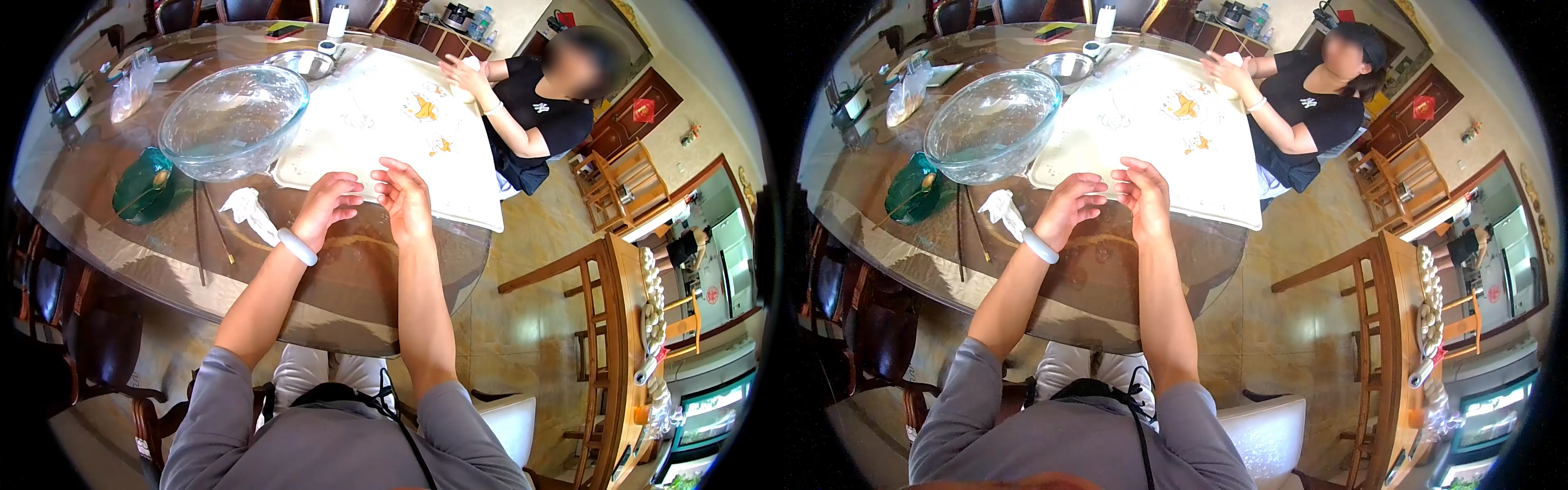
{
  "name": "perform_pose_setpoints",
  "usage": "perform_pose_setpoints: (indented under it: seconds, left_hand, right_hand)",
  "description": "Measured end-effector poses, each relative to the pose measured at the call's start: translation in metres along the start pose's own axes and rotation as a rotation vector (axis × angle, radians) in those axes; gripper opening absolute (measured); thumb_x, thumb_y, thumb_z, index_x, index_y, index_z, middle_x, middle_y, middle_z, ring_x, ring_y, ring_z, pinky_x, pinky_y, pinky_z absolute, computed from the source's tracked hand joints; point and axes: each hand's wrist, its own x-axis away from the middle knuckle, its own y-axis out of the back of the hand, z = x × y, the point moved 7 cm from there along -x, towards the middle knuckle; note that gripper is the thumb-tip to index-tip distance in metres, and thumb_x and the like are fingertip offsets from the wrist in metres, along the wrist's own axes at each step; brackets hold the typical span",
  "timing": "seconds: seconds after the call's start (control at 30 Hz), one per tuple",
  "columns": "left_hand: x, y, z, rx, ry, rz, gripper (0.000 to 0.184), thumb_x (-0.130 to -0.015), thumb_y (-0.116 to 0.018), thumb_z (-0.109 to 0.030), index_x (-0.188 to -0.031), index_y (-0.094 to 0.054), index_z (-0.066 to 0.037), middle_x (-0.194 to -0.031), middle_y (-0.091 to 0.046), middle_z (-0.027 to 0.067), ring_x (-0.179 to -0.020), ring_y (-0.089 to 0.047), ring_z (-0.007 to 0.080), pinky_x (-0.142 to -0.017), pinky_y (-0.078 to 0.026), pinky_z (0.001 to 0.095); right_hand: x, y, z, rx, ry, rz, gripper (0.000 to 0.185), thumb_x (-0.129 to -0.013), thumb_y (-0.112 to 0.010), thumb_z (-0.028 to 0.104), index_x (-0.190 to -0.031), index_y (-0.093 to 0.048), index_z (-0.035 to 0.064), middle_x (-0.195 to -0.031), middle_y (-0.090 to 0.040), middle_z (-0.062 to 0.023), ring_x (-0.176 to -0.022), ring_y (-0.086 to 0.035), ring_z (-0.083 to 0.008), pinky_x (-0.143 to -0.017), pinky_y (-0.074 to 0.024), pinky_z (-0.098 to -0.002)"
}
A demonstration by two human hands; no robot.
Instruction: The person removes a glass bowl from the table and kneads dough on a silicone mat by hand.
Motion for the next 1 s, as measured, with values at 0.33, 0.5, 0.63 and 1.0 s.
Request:
perform_pose_setpoints:
  seconds: [0.33, 0.5, 0.63, 1.0]
  left_hand:
    - [0.0004, -0.0007, 0.0013, -0.027, 0.007, 0.002, 0.028, -0.086, -0.055, -0.026, -0.107, -0.051, -0.008, -0.102, -0.059, 0.0045, -0.089, -0.057, 0.0136, -0.077, -0.045, 0.0273]
    - [-0.0003, -0.0007, 0.0019, -0.026, 0.010, -0.004, 0.028, -0.086, -0.055, -0.026, -0.107, -0.051, -0.008, -0.102, -0.059, 0.0049, -0.089, -0.057, 0.0138, -0.076, -0.045, 0.0272]
    - [-0.0011, 0.0011, 0.0037, -0.023, 0.004, -0.002, 0.028, -0.086, -0.055, -0.026, -0.107, -0.051, -0.008, -0.101, -0.060, 0.0051, -0.089, -0.058, 0.0139, -0.076, -0.046, 0.0271]
    - [-0.0025, 0.0027, 0.0051, -0.033, 0.003, -0.004, 0.028, -0.087, -0.055, -0.025, -0.108, -0.051, -0.007, -0.102, -0.060, 0.0056, -0.089, -0.058, 0.0141, -0.075, -0.046, 0.0270]
  right_hand:
    - [0.0008, -0.0018, 0.0001, 0.007, -0.008, -0.001, 0.023, -0.088, -0.052, 0.016, -0.107, -0.059, 0.0039, -0.086, -0.063, -0.0070, -0.070, -0.055, -0.0100, -0.064, -0.0439, -0.0219]
    - [0.0011, -0.0016, 0.0018, 0.003, -0.003, -0.002, 0.024, -0.088, -0.053, 0.018, -0.107, -0.059, 0.0032, -0.086, -0.063, -0.0075, -0.070, -0.055, -0.0101, -0.064, -0.0443, -0.0221]
    - [0.0014, -0.0011, 0.0031, -0.007, 0.002, -0.004, 0.025, -0.088, -0.053, 0.018, -0.107, -0.059, 0.0026, -0.087, -0.063, -0.0077, -0.070, -0.055, -0.0103, -0.063, -0.0445, -0.0223]
    - [0.0015, -0.0005, 0.0050, -0.024, 0.008, -0.011, 0.023, -0.088, -0.051, 0.013, -0.106, -0.059, 0.0022, -0.085, -0.064, -0.0077, -0.068, -0.056, -0.0104, -0.062, -0.0445, -0.0224]
